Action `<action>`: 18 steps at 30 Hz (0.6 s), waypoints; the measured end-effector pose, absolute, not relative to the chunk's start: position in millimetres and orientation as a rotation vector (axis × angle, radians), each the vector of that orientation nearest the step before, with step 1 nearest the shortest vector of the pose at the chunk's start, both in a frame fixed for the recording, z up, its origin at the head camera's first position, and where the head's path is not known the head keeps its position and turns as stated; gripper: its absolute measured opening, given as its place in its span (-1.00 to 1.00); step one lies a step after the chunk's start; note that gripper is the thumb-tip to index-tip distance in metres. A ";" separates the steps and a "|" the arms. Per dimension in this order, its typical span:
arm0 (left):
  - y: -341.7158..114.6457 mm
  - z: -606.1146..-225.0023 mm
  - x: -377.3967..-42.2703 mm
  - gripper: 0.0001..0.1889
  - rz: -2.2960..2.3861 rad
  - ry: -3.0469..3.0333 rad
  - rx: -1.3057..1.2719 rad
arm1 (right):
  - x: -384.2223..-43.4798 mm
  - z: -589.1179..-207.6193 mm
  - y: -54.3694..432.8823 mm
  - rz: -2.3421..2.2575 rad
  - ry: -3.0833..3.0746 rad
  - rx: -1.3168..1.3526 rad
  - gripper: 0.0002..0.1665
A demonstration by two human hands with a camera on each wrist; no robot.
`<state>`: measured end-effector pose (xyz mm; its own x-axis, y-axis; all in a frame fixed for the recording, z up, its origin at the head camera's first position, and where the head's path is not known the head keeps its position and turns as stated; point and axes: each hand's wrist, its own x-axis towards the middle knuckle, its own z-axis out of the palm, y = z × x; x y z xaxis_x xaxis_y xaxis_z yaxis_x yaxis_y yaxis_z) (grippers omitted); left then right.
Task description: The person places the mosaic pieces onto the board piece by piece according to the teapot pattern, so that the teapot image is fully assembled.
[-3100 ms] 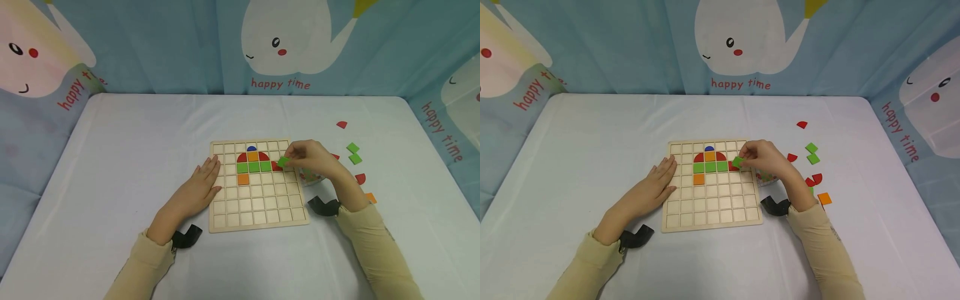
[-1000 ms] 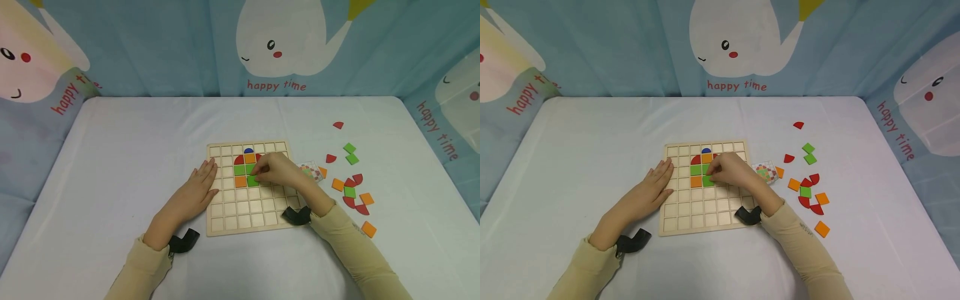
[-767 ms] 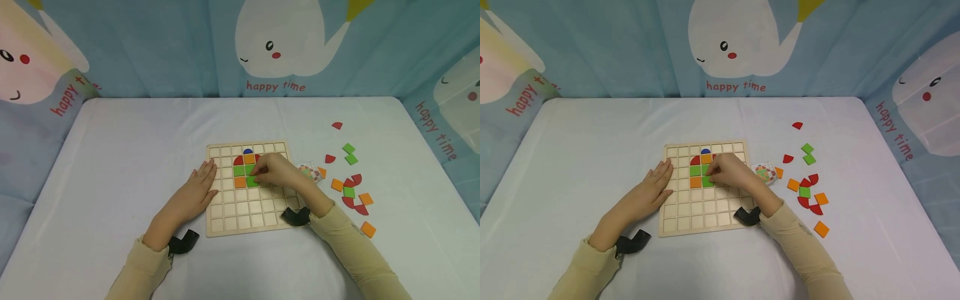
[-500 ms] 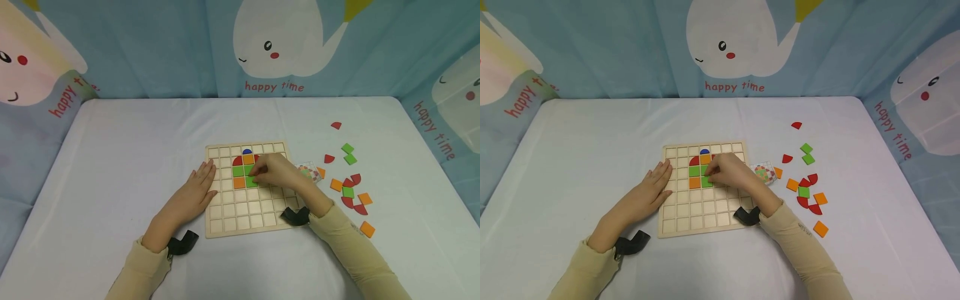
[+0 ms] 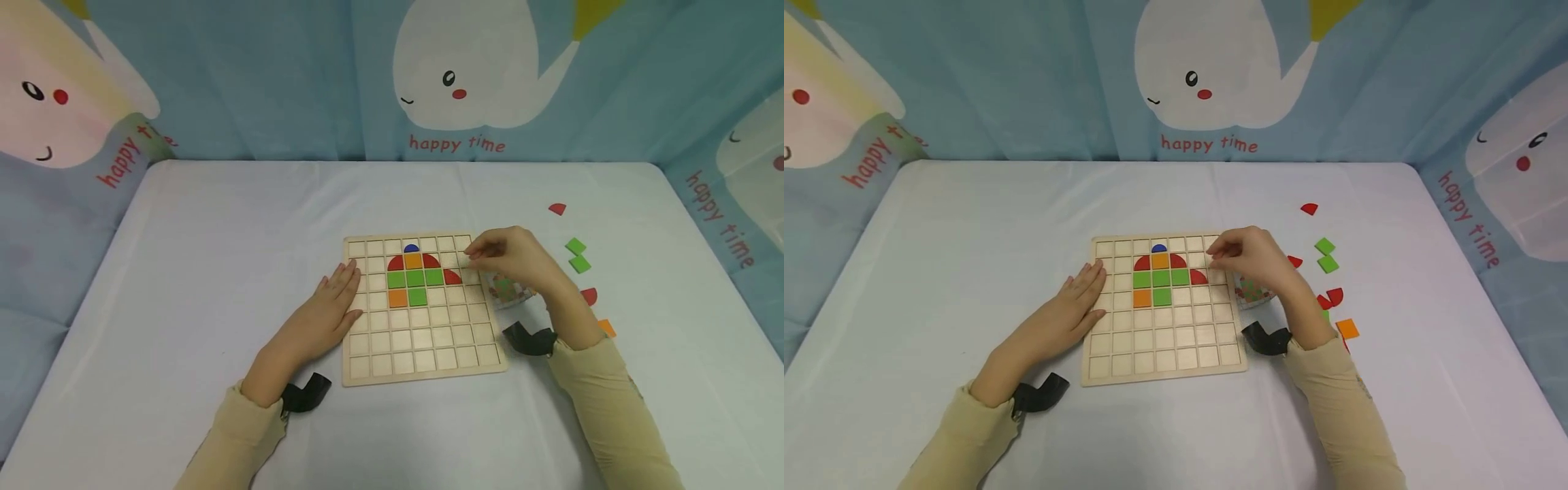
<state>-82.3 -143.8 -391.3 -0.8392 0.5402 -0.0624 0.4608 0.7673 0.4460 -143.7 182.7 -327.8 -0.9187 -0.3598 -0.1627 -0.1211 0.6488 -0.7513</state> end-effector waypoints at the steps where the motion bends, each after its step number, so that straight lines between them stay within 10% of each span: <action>1: -143.8 -390.8 -82.6 -0.34 0.627 2.774 0.792 | -142.7 -326.6 190.9 -1.133 2.590 -0.366 -0.81; 18: -143.7 -386.6 -80.3 -0.36 0.641 2.766 0.771 | -131.1 -335.5 272.2 -0.862 2.559 -0.232 -0.73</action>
<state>-80.3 -143.7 -386.6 -0.8442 0.5310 -0.0732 0.4448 0.7702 0.4572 -131.1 272.2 -335.5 -0.8945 -0.2872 -0.3427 -0.0214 0.7931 -0.6087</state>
